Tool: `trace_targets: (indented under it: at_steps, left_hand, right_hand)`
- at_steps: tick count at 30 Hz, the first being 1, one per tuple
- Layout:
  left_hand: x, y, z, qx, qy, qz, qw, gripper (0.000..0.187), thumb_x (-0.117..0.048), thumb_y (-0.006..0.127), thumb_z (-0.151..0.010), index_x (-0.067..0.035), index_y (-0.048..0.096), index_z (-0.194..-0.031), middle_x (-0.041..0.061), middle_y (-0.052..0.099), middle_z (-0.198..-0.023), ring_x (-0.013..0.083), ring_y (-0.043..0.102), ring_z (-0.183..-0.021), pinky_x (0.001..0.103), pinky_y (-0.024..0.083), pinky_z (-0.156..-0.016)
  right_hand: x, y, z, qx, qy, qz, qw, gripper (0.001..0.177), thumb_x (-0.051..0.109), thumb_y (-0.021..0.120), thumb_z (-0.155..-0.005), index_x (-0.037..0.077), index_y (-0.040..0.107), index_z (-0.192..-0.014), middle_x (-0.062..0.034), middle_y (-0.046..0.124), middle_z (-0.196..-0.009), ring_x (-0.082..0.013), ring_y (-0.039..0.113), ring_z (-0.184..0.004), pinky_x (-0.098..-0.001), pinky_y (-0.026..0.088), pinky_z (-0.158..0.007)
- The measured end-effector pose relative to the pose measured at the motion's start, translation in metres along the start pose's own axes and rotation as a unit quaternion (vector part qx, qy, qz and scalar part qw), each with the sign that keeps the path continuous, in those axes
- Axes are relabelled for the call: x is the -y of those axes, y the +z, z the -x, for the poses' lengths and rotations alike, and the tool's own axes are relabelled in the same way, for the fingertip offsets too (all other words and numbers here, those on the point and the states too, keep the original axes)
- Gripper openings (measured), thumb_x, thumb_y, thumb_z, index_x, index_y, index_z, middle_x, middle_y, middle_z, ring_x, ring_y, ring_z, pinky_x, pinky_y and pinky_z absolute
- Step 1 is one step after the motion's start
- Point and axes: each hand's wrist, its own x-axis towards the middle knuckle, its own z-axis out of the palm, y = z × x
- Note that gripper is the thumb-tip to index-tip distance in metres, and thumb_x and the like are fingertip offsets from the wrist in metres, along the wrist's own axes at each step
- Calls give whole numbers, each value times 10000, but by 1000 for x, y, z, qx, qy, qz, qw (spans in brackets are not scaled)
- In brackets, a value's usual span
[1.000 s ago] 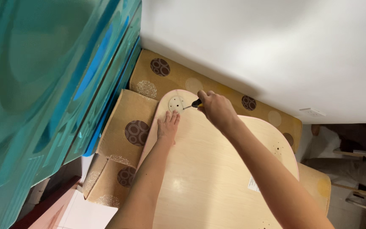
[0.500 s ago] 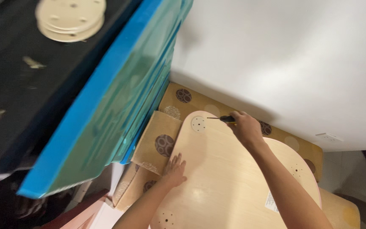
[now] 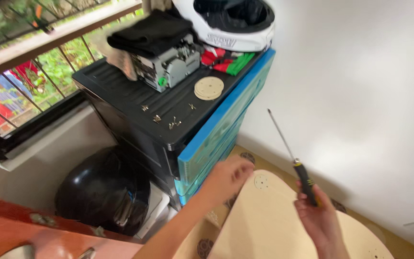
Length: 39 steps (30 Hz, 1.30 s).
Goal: The person uses a screwdriver to fasten screws into pre-drilled holes on the underside of a light-colored wooden board. They repeatedly pick up screws from a nearby surface and tighten them into the board.
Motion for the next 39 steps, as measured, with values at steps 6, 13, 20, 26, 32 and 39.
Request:
trace_targets:
  at_steps: [6,13,20,26,32,39]
  left_hand:
    - [-19,-117,-70,-237,146,-297,913,123,-74,669,-910,-51,714,-1022,132,658,-1033,352,649,-973,456,548,-815]
    - [41,-161,-117,-136,63,-400,904,171,-158,783,-825,-92,751,-980,105,680,-997,336,663,-986,470,550,-818]
    - [39,-158,-120,-211,53,-361,907,69,-153,771,-887,-92,784,-915,105,721,-992,305,690,-916,433,558,-789]
    - [-21,-156,-133,-74,-89,277,954,158,-140,647,-1006,-32,721,-1096,167,755,-1162,195,700,-960,328,587,-851]
    - [-95,-115,-112,65,-3,403,913,160,-146,581,-1024,-26,636,-1114,179,713,-1197,255,722,-1065,393,612,-911]
    - [-156,-93,-101,141,18,421,896,181,-194,593,-1047,-30,634,-1110,159,719,-1153,257,724,-1073,408,609,-921]
  right_hand:
    - [-66,105,22,133,60,-11,989,340,228,591,-976,4,589,-1231,-188,698,-1193,-158,609,-819,-330,509,-729]
    - [-82,161,55,164,87,-80,979,376,274,590,-990,3,623,-1248,-137,711,-1153,-158,580,-759,-312,479,-650]
    - [-78,153,66,108,61,-61,990,379,263,594,-988,-10,618,-1250,-160,724,-1174,-152,546,-718,-311,474,-620]
    - [-75,137,70,37,27,-27,999,350,267,571,-989,22,604,-1237,-171,693,-1225,-175,564,-759,-333,481,-658]
    - [-77,106,75,118,-7,-78,990,406,294,542,-986,12,617,-1269,-179,691,-1225,-185,549,-754,-346,478,-649]
    - [-67,74,89,186,-32,-149,971,407,320,538,-996,38,614,-1279,-165,658,-1284,-197,525,-777,-329,433,-624]
